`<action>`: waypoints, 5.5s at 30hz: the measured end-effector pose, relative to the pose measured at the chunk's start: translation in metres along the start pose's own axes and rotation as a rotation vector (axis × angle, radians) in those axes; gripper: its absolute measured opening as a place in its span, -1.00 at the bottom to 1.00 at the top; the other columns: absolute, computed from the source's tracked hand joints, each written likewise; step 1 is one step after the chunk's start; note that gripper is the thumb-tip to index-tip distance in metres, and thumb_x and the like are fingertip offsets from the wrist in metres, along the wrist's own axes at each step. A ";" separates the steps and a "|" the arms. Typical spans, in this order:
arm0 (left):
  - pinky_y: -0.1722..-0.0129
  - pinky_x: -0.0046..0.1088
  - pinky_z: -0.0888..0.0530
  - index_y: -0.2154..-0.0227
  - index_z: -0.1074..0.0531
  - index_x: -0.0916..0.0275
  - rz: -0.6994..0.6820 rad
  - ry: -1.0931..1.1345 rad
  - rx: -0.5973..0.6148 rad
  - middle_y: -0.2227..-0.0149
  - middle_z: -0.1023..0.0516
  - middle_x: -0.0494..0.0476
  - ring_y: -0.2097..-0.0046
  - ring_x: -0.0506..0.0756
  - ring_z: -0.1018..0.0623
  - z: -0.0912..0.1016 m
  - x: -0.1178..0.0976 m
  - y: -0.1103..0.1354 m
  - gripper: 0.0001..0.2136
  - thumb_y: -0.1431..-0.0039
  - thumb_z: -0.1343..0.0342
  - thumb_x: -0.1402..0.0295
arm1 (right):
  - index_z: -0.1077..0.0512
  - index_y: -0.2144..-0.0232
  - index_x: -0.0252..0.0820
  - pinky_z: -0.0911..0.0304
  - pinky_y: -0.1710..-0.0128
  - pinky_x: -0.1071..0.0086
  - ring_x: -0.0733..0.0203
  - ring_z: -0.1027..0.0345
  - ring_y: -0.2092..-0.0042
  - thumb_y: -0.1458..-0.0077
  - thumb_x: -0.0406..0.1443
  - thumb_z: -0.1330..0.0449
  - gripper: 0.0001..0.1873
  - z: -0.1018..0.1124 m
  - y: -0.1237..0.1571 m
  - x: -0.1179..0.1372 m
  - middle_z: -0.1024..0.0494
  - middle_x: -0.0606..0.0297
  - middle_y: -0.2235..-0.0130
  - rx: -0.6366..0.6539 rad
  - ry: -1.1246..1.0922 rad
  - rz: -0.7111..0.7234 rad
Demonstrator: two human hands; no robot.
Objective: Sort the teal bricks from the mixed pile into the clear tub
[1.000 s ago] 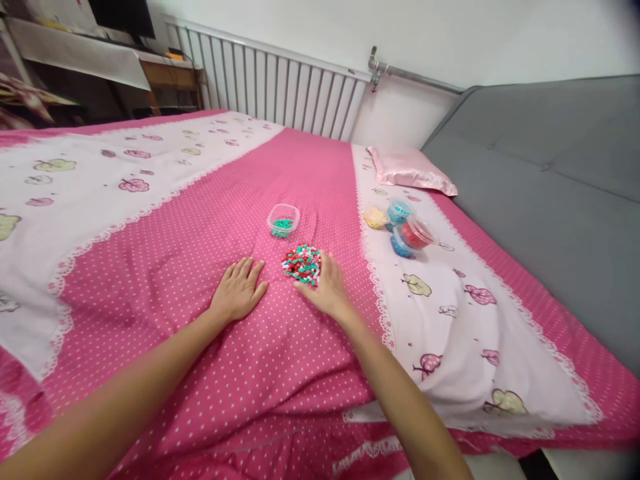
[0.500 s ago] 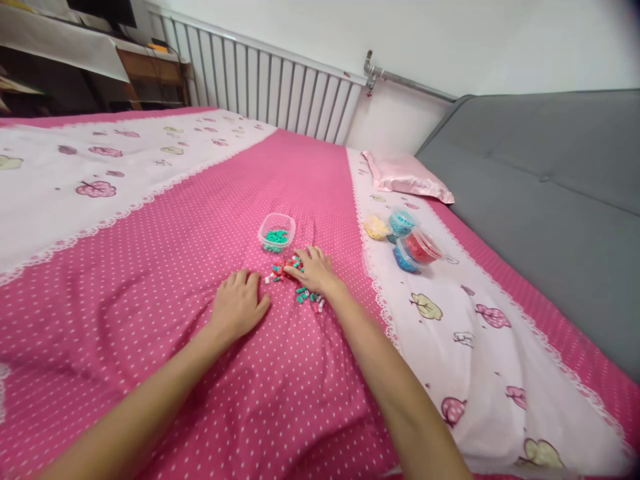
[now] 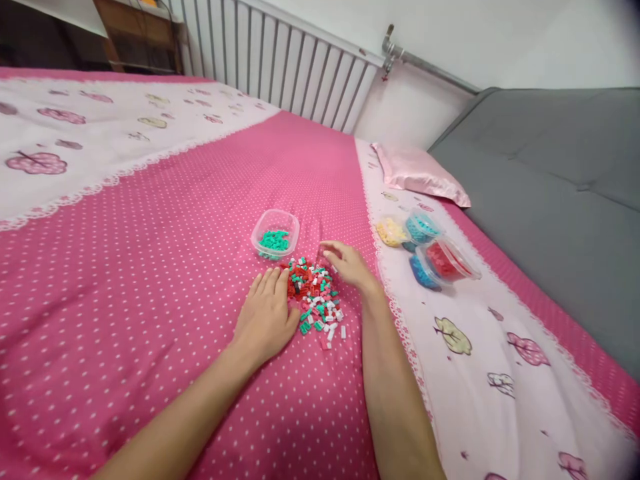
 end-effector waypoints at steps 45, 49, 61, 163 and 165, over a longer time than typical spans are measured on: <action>-0.15 -0.08 -0.31 -0.16 -0.19 0.48 -0.032 0.010 -0.168 -0.18 -0.31 0.43 -0.19 0.29 -0.33 0.011 -0.008 0.030 -0.45 -0.22 0.09 0.19 | -0.49 0.26 -0.17 -0.31 0.19 0.41 0.27 -0.46 0.28 -0.03 -0.39 -0.12 -0.79 -0.001 0.013 0.009 -0.59 0.28 0.31 -0.078 0.242 -0.214; -0.16 -0.08 -0.30 -0.16 -0.20 0.50 -0.025 -0.002 -0.151 -0.18 -0.31 0.45 -0.19 0.30 -0.32 0.011 -0.008 0.031 -0.45 -0.22 0.09 0.19 | -0.48 0.17 -0.18 -0.28 0.06 0.36 0.24 -0.43 0.15 -0.09 -0.38 -0.09 -0.74 -0.013 0.012 0.035 -0.57 0.25 0.16 -0.043 0.221 0.021; -0.17 -0.07 -0.28 -0.14 -0.24 0.50 -0.018 0.006 -0.103 -0.17 -0.33 0.42 -0.19 0.31 -0.32 0.010 -0.008 0.029 -0.46 -0.22 0.10 0.19 | -0.52 0.22 -0.22 -0.24 0.06 0.35 0.20 -0.40 0.15 -0.07 -0.43 -0.10 -0.74 -0.026 0.015 0.044 -0.56 0.19 0.19 0.082 0.351 0.067; -0.17 -0.08 -0.28 -0.12 -0.27 0.45 -0.015 0.024 -0.091 -0.14 -0.37 0.39 -0.17 0.29 -0.34 0.012 -0.008 0.026 -0.47 -0.22 0.10 0.15 | -0.52 0.49 -0.16 -0.15 0.42 0.51 0.30 -0.41 0.39 0.06 -0.28 -0.24 -0.92 -0.007 0.021 -0.002 -0.57 0.33 0.45 0.073 0.365 -0.399; -0.17 -0.08 -0.28 -0.12 -0.27 0.46 -0.011 0.031 -0.085 -0.14 -0.36 0.40 -0.17 0.29 -0.34 0.012 -0.008 0.026 -0.47 -0.22 0.10 0.16 | -0.53 0.48 -0.16 -0.15 0.43 0.51 0.30 -0.41 0.39 0.06 -0.28 -0.23 -0.92 -0.007 0.022 -0.001 -0.58 0.32 0.45 0.072 0.366 -0.399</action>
Point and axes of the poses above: each hand's wrist, its own y-axis away from the middle knuckle, its own z-axis out of the back of the hand, x = y × z, the point moved 7 cm from there along -y, towards the middle knuckle
